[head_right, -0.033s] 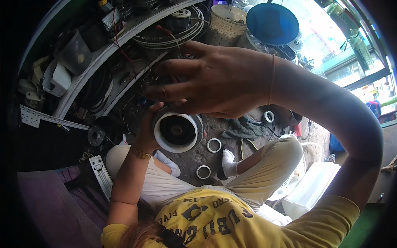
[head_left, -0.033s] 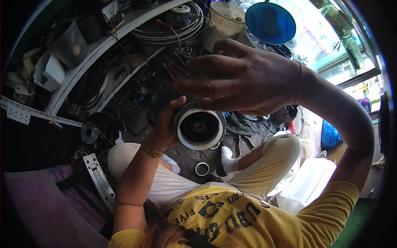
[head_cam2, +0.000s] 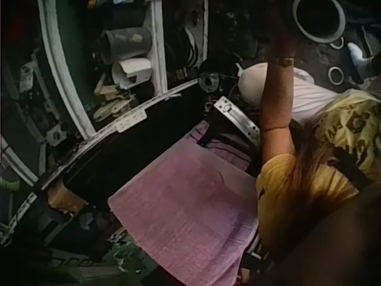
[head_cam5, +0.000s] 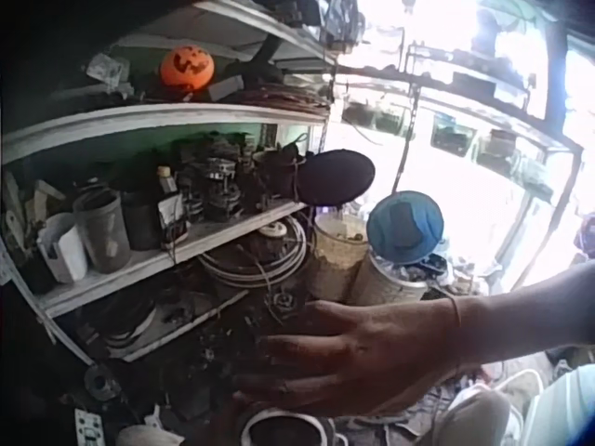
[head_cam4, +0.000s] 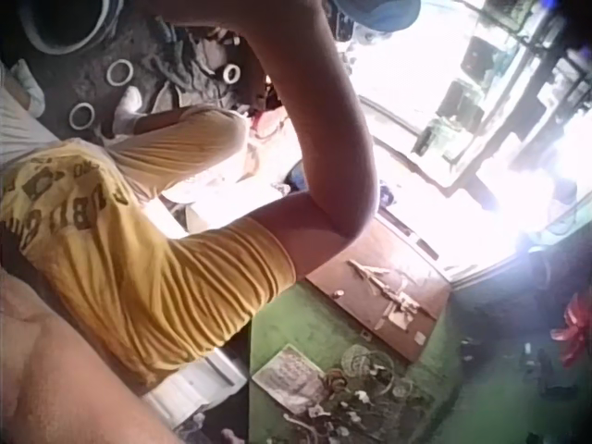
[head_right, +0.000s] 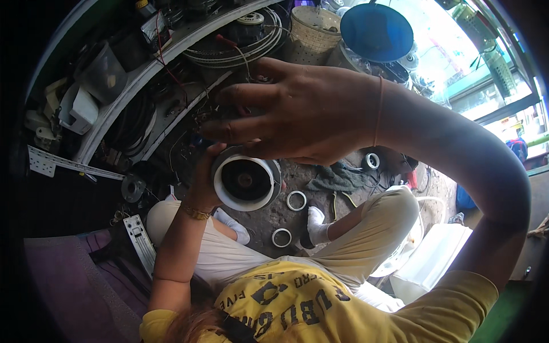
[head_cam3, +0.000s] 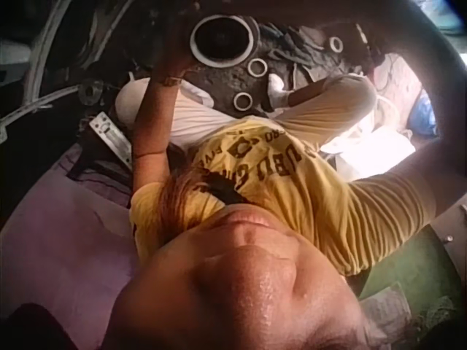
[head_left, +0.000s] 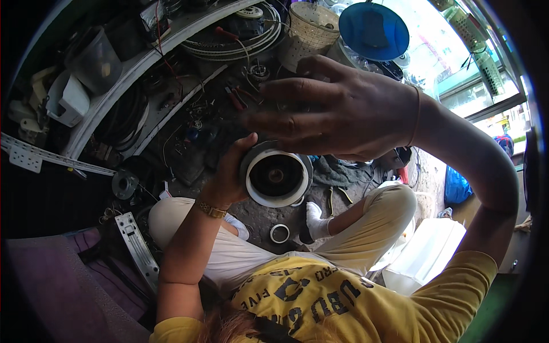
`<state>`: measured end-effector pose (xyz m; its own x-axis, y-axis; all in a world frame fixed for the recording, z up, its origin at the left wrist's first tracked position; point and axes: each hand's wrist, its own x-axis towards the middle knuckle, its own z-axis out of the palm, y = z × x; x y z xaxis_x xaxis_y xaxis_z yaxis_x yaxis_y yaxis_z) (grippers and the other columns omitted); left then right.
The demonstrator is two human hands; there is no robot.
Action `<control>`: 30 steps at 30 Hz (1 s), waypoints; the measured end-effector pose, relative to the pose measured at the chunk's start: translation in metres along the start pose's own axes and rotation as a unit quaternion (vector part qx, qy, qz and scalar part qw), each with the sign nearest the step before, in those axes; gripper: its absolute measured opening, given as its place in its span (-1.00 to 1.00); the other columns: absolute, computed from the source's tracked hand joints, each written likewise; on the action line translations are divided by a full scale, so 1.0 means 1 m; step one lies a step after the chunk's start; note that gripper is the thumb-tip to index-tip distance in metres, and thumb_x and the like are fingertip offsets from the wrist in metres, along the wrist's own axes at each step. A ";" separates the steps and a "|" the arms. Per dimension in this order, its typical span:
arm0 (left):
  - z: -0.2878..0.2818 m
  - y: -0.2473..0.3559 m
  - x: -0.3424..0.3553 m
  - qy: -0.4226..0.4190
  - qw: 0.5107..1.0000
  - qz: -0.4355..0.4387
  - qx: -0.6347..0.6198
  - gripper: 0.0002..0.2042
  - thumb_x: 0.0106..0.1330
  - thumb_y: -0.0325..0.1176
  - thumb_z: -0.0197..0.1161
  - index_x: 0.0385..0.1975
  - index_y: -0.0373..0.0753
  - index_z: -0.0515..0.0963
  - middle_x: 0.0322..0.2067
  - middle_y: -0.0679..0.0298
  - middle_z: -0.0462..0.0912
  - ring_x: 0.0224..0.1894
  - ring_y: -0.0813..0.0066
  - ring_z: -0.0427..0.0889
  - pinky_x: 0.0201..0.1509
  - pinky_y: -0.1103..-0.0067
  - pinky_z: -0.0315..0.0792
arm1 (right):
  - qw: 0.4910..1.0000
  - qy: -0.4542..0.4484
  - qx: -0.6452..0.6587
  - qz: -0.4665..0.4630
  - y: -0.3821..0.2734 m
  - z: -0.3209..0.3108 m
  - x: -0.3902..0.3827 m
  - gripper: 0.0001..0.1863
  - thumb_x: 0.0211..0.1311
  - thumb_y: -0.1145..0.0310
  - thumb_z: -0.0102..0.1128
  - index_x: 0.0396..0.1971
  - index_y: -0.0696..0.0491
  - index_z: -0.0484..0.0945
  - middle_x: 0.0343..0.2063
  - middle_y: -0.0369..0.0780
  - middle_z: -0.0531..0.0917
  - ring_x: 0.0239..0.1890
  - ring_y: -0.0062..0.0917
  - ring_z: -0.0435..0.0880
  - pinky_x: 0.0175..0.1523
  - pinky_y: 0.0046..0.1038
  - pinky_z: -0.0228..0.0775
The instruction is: The person unscrews a metal shaft from a white plastic washing machine tub using a screwdriver. They luego pick up and inspect several mechanical components and a hose, before placing a large white plastic housing into the tub and positioning it by hand.
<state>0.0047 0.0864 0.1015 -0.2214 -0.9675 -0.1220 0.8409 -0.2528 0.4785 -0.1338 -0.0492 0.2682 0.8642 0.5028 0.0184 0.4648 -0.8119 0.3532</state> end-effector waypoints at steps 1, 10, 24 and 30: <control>0.000 -0.001 -0.001 0.001 1.000 -0.002 0.000 -0.54 0.37 -0.01 -0.14 -0.05 -0.29 0.46 -0.16 0.15 0.60 -0.11 0.46 0.61 0.00 0.50 0.51 | 1.000 -0.023 -0.005 -0.002 -0.003 -0.002 -0.002 -0.53 -0.02 0.17 0.22 -0.01 -0.19 0.52 0.24 -0.36 0.28 0.18 -0.36 0.31 0.03 -0.26 0.33; -0.013 -0.007 0.003 -0.034 0.981 0.058 0.184 -0.43 0.39 0.04 -0.39 0.08 -0.34 0.30 -0.02 -0.01 0.51 0.02 0.31 0.56 0.08 0.38 0.51 | 0.999 -0.046 0.017 0.019 -0.017 -0.008 -0.021 -0.68 0.09 0.16 0.16 -0.12 -0.14 0.57 0.25 -0.38 0.28 0.21 -0.35 0.29 -0.02 -0.25 0.36; -0.004 -0.008 0.007 -0.026 0.999 0.011 -0.032 -0.42 0.36 0.15 -0.39 0.06 -0.16 0.37 -0.08 0.04 0.55 -0.10 0.23 0.63 -0.17 0.32 0.62 | 0.985 -0.003 0.047 0.164 -0.053 0.008 -0.041 -0.67 -0.03 0.21 0.23 -0.18 -0.13 0.59 0.30 -0.36 0.20 0.24 -0.28 0.25 0.07 -0.14 0.25; 0.004 -0.013 0.009 -0.013 0.998 0.028 -0.056 -0.43 0.35 0.17 -0.39 0.02 -0.12 0.38 -0.16 0.11 0.58 -0.23 0.29 0.65 -0.52 0.44 0.55 | 0.984 -0.001 0.035 0.175 -0.070 0.013 -0.047 -0.65 -0.08 0.25 0.24 -0.20 -0.06 0.56 0.31 -0.31 0.19 0.25 -0.25 0.26 0.07 -0.11 0.23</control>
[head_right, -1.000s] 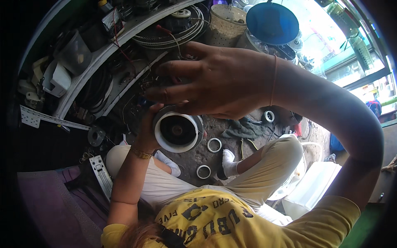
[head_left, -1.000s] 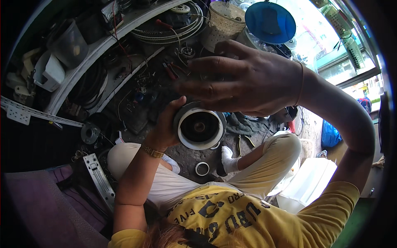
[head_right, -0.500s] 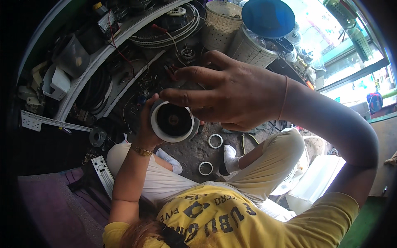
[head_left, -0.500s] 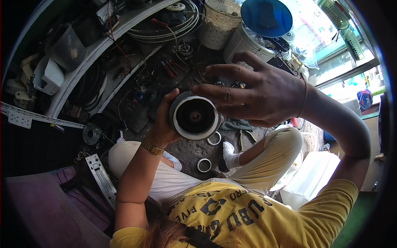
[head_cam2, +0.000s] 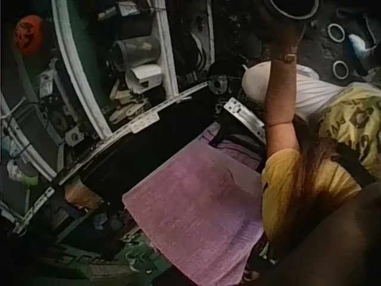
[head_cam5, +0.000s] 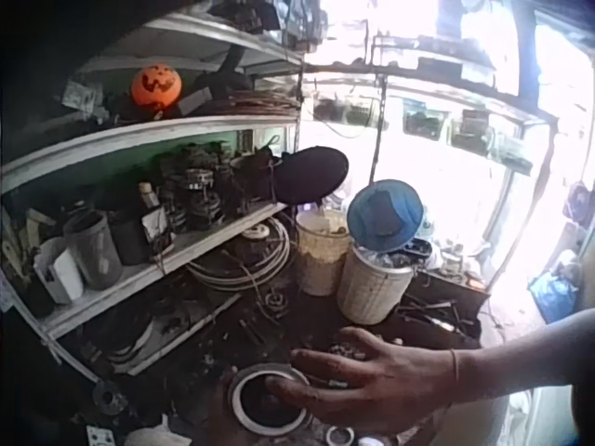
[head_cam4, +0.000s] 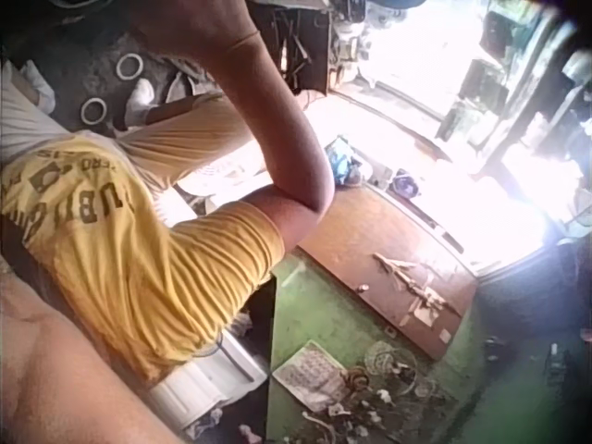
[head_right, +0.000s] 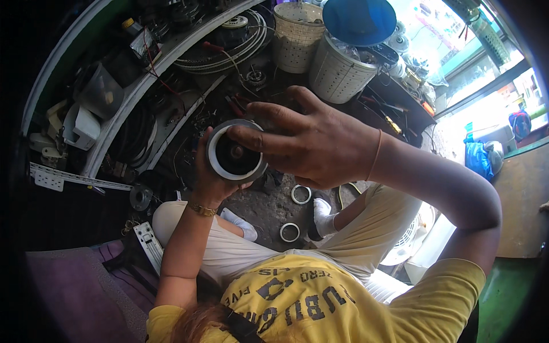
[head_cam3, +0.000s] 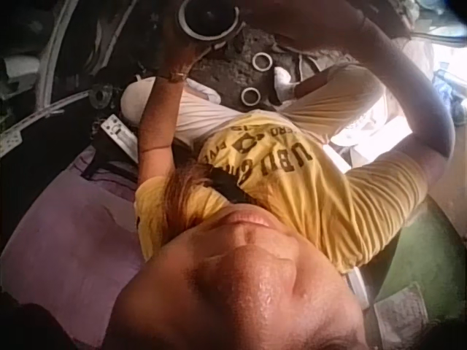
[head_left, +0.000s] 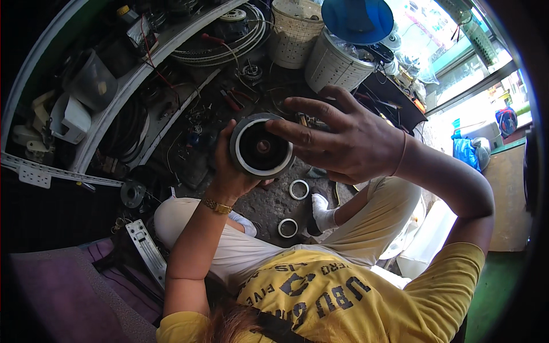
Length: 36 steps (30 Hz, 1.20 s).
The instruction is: The person unscrews a metal shaft from a white plastic washing machine tub using a screwdriver. They luego pick up and inspect several mechanical components and a hose, before placing a large white plastic housing into the tub and positioning it by hand.
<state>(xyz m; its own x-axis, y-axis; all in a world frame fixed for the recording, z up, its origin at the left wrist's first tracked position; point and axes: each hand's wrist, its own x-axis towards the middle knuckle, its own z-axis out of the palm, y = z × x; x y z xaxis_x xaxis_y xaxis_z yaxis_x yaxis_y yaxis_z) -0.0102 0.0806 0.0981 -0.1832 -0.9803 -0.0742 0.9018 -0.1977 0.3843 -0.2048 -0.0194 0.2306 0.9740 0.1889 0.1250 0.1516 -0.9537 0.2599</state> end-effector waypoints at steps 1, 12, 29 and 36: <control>-0.003 -0.002 0.002 -0.001 1.000 -0.003 0.002 -0.43 0.35 0.17 -0.39 0.02 -0.12 0.38 -0.16 0.11 0.58 -0.23 0.29 0.65 -0.52 0.44 0.55 | 1.000 0.003 0.006 0.010 -0.003 0.003 -0.002 -0.66 -0.10 0.25 0.24 -0.23 -0.05 0.57 0.31 -0.31 0.19 0.25 -0.25 0.26 0.07 -0.10 0.23; 0.014 -0.021 0.012 -0.005 0.997 0.027 0.066 -0.36 0.30 0.21 -0.38 0.20 -0.10 0.26 0.09 0.04 0.41 0.04 0.14 0.51 -0.42 0.41 0.51 | 0.962 0.130 0.114 0.210 -0.042 0.032 -0.032 -0.57 -0.24 0.38 0.15 -0.20 -0.08 0.63 0.24 -0.06 0.23 0.21 -0.01 0.22 0.16 -0.04 0.16; 0.035 -0.103 0.020 0.035 0.949 0.290 0.115 -0.35 0.24 0.10 -0.36 0.26 -0.12 0.18 0.19 0.11 0.31 0.17 0.18 0.38 -0.14 0.25 0.55 | 0.848 0.319 0.219 0.362 -0.131 0.069 -0.064 -0.53 -0.24 0.29 0.04 -0.18 -0.07 0.61 0.24 -0.06 0.19 0.23 0.01 0.12 0.24 -0.01 0.01; 0.059 -0.128 0.002 -0.026 0.982 0.188 0.012 -0.36 0.19 0.12 -0.27 0.23 -0.10 0.22 0.18 0.04 0.32 0.13 0.10 0.42 -0.18 0.22 0.57 | 0.773 0.423 0.277 0.384 -0.131 0.063 -0.111 -0.56 -0.13 0.21 -0.02 -0.16 -0.07 0.59 0.22 0.01 0.21 0.23 -0.05 0.14 0.29 -0.10 -0.05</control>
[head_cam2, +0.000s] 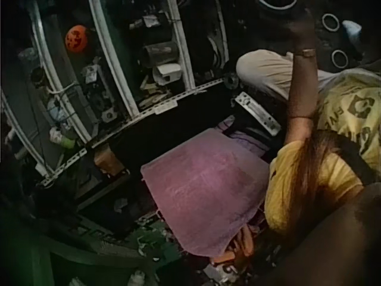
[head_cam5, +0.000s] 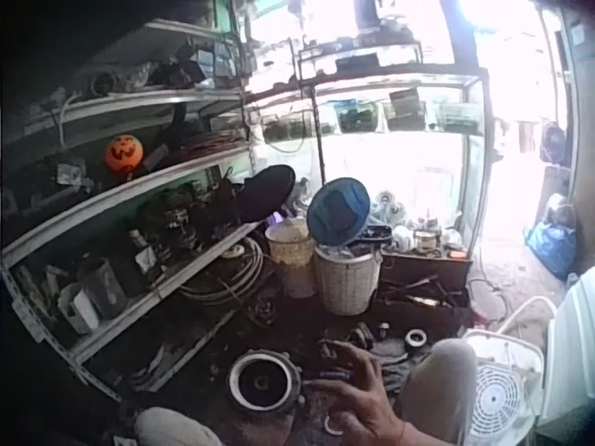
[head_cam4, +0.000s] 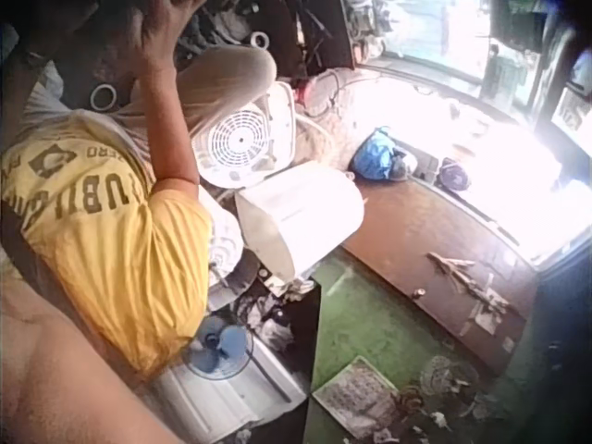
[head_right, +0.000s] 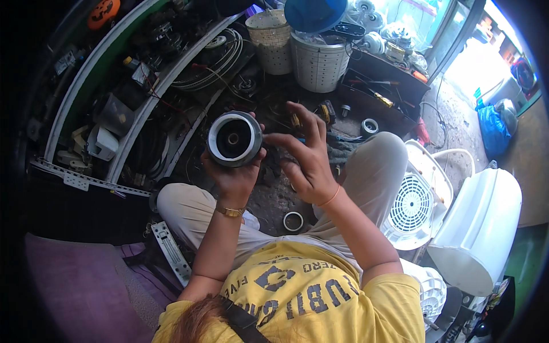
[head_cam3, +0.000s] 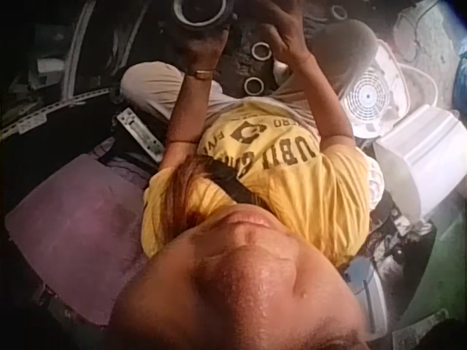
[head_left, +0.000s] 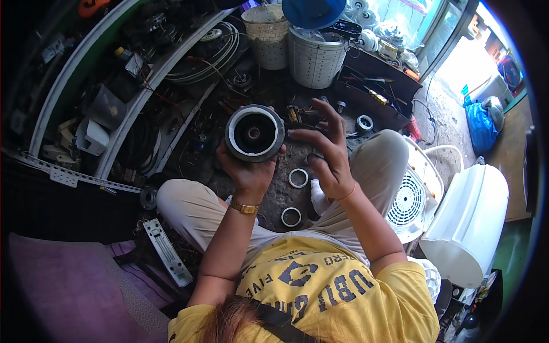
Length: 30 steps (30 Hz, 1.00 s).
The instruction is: The person unscrews a metal shaft from a white plastic washing machine tub using a screwdriver. They luego pick up and inspect several mechanical components and a hose, before placing a large white plastic housing into the tub and positioning it by hand.
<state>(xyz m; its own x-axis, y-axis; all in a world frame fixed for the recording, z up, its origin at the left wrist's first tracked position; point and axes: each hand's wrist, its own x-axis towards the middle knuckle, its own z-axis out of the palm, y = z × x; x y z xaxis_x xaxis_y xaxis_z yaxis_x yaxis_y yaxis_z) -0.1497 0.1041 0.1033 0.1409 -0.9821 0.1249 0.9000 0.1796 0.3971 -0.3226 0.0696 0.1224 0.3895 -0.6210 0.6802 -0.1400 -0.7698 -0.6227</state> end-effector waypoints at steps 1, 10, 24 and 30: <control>0.009 -0.003 -0.003 0.023 1.000 -0.015 0.006 -0.40 0.22 0.10 -0.33 0.20 -0.04 0.28 0.13 0.06 0.39 0.06 0.17 0.50 -0.27 0.25 0.58 | 0.999 0.011 -0.046 -0.009 0.001 -0.005 0.000 -0.56 -0.11 0.20 -0.03 -0.16 -0.07 0.59 0.22 0.01 0.22 0.23 -0.04 0.14 0.29 -0.09 -0.05; 0.024 -0.032 -0.010 0.027 0.998 0.036 0.042 -0.42 0.23 0.09 -0.31 0.17 -0.06 0.30 0.07 0.16 0.46 0.02 0.23 0.53 -0.25 0.26 0.56 | 0.976 -0.005 -0.211 -0.048 -0.015 -0.027 -0.013 -0.53 -0.21 0.30 0.08 -0.15 -0.09 0.59 0.24 -0.06 0.21 0.24 0.00 0.12 0.24 0.00 -0.01; 0.010 -0.079 0.008 0.064 0.990 -0.062 -0.107 -0.39 0.18 0.10 -0.24 0.06 -0.21 0.39 0.01 0.09 0.48 0.06 0.12 0.47 0.02 0.23 0.41 | 0.970 0.099 0.195 0.103 0.015 0.003 -0.049 -0.45 0.22 -0.10 -0.20 -0.01 -0.07 0.56 0.33 -0.11 0.02 0.38 -0.27 -0.02 0.36 -0.17 -0.18; 0.023 -0.088 0.013 0.031 0.982 -0.110 -0.152 -0.40 0.17 0.07 -0.28 0.02 -0.23 0.41 -0.03 0.06 0.50 -0.05 0.11 0.52 -0.09 0.24 0.47 | 0.984 0.139 0.063 0.087 0.033 0.010 -0.056 -0.48 0.23 -0.02 -0.21 0.06 -0.13 0.53 0.30 -0.04 0.09 0.36 -0.13 -0.07 0.36 -0.13 -0.21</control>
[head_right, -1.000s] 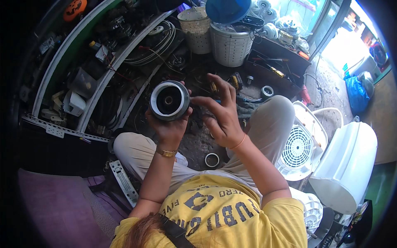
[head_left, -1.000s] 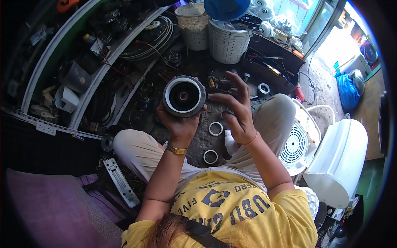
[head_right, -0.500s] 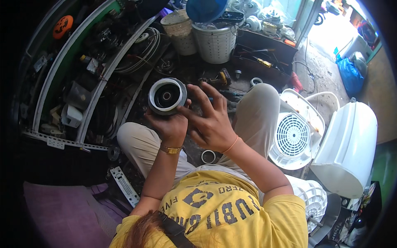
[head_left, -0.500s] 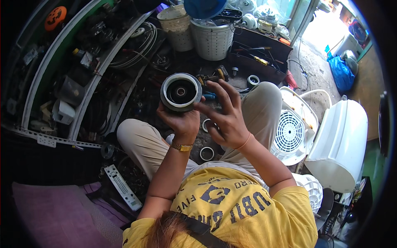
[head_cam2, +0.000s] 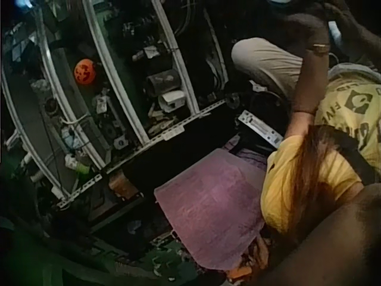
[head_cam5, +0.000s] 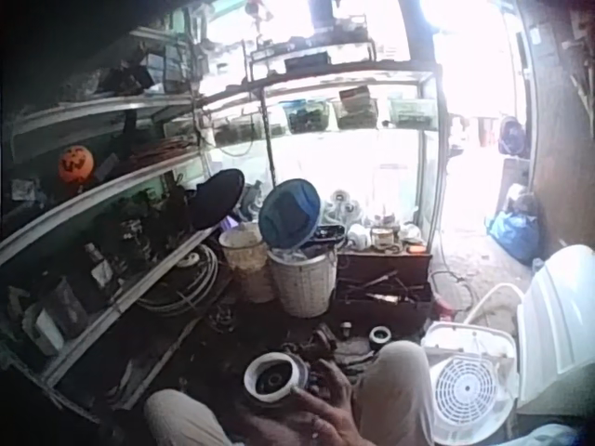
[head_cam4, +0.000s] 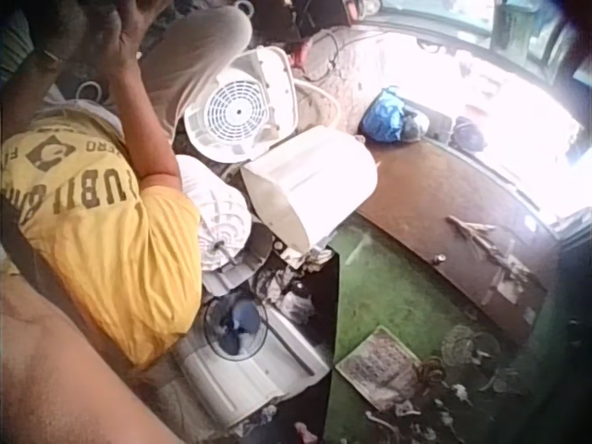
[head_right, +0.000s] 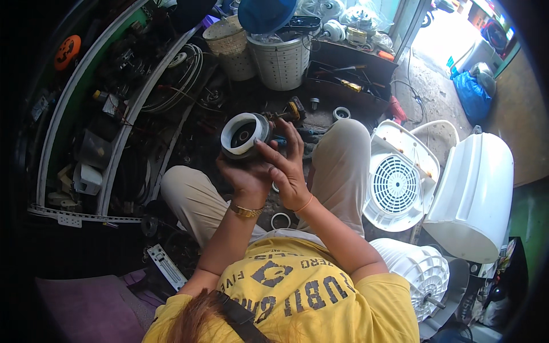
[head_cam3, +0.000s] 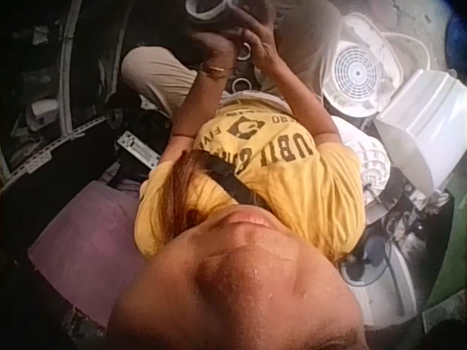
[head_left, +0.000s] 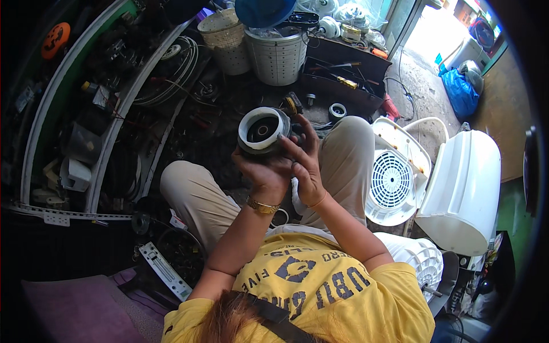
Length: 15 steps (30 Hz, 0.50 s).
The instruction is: The person unscrews a metal shaft from a white plastic washing machine tub using a screwdriver. They luego pick up and inspect several mechanical components and a hose, before placing a large white plastic housing into the tub and positioning it by hand.
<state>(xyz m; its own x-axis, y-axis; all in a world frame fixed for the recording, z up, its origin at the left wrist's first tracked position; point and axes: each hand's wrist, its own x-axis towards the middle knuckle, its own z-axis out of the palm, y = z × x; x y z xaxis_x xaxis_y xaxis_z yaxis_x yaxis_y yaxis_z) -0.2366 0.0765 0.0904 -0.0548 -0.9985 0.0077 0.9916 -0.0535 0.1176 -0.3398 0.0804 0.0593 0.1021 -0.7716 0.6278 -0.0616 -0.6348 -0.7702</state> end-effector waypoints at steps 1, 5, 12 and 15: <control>0.002 0.000 0.001 0.038 0.998 0.025 0.032 -0.41 0.17 0.07 -0.28 0.00 -0.22 0.43 -0.05 0.08 0.52 -0.07 0.12 0.54 -0.12 0.26 0.48 | 1.000 0.000 -0.002 0.002 0.001 -0.003 0.001 -0.48 0.23 -0.02 -0.21 0.06 -0.13 0.53 0.30 -0.04 0.09 0.36 -0.13 -0.07 0.36 -0.13 -0.21; -0.001 -0.002 0.009 0.100 0.985 0.094 0.105 -0.45 0.17 0.06 -0.27 -0.05 -0.17 0.46 -0.10 0.14 0.56 -0.11 0.17 0.56 -0.19 0.28 0.50 | 0.978 -0.007 -0.194 -0.070 -0.001 -0.013 0.005 -0.52 0.21 -0.01 -0.17 0.02 -0.17 0.56 0.28 0.01 0.14 0.33 -0.03 -0.01 0.35 -0.08 -0.19; 0.002 -0.007 0.018 0.147 0.977 0.121 0.098 -0.46 0.18 0.06 -0.26 -0.04 -0.14 0.46 -0.10 0.17 0.56 -0.16 0.20 0.59 -0.25 0.24 0.52 | 0.955 0.005 -0.283 -0.092 0.000 -0.027 0.006 -0.57 0.07 0.06 -0.04 -0.06 -0.23 0.62 0.23 -0.01 0.23 0.29 0.02 0.05 0.32 -0.01 -0.14; -0.002 -0.007 0.022 0.158 0.969 0.155 0.112 -0.46 0.18 0.07 -0.25 -0.02 -0.14 0.45 -0.10 0.16 0.56 -0.15 0.18 0.59 -0.28 0.23 0.53 | 0.952 -0.001 -0.290 -0.102 0.001 -0.032 0.007 -0.57 0.03 0.07 0.00 -0.08 -0.23 0.63 0.21 0.00 0.25 0.28 0.05 0.05 0.31 0.00 -0.12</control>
<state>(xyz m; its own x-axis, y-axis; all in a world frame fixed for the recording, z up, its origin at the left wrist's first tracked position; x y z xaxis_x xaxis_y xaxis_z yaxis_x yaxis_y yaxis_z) -0.2448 0.0548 0.0881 0.3153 -0.9223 -0.2235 0.9024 0.2184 0.3715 -0.3713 0.0728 0.0667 0.1720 -0.6300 0.7573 -0.5775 -0.6873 -0.4406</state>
